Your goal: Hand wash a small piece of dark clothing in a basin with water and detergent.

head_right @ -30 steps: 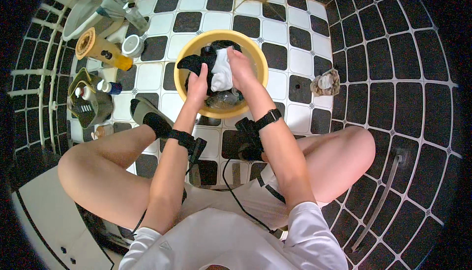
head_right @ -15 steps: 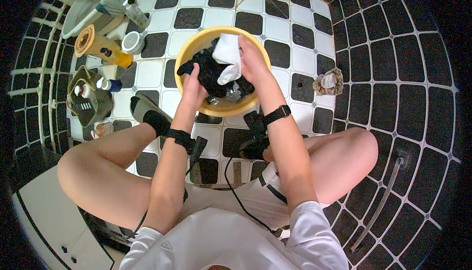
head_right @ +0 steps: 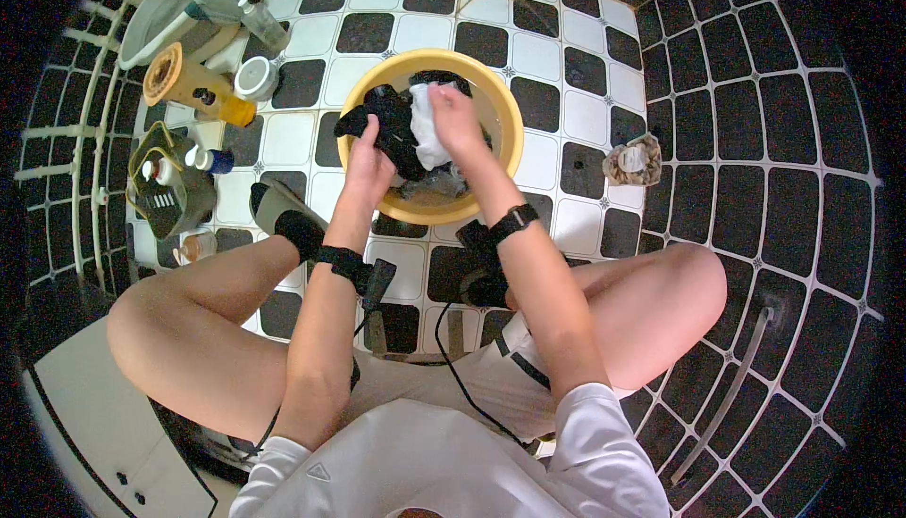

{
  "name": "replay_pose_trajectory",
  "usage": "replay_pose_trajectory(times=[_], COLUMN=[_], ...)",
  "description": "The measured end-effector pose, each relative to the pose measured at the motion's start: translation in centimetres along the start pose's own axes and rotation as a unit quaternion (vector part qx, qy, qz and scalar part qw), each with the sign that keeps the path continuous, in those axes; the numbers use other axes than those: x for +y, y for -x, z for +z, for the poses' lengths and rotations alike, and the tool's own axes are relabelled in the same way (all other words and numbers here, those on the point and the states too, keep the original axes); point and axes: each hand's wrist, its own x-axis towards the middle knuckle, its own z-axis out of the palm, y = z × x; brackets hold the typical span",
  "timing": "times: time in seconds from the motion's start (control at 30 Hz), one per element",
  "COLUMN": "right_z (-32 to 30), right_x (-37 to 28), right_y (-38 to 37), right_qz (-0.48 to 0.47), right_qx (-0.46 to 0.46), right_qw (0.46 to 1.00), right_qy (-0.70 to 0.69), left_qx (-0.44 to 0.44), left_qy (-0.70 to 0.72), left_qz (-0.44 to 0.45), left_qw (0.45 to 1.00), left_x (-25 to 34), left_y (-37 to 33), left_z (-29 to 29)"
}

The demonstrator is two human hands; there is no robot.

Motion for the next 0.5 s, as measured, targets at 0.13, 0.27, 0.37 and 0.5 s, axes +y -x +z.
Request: replay_pose_trajectory(times=[0.13,0.27,0.37,0.5], right_z=[1.1,0.7,-0.5,-2.9], right_x=[-0.5,-1.7,-2.9,-2.1], right_y=[1.1,1.4,1.6,-0.4], right_qz=[-0.054,0.006,0.048,0.044], right_qx=[0.015,-0.010,-0.102,-0.069], right_qw=[0.992,0.999,0.980,0.976], right_qy=[0.113,0.035,-0.164,-0.201], left_qx=[0.045,0.030,0.070,-0.030], left_qy=[-0.118,-0.097,-0.067,0.017], left_qz=[0.012,0.013,-0.020,0.002], left_qw=[0.992,0.995,0.995,0.999], left_x=[-2.2,-2.6,-2.0,-1.7], left_y=[0.9,0.5,0.7,0.7], left_z=[1.2,0.4,0.5,1.1])
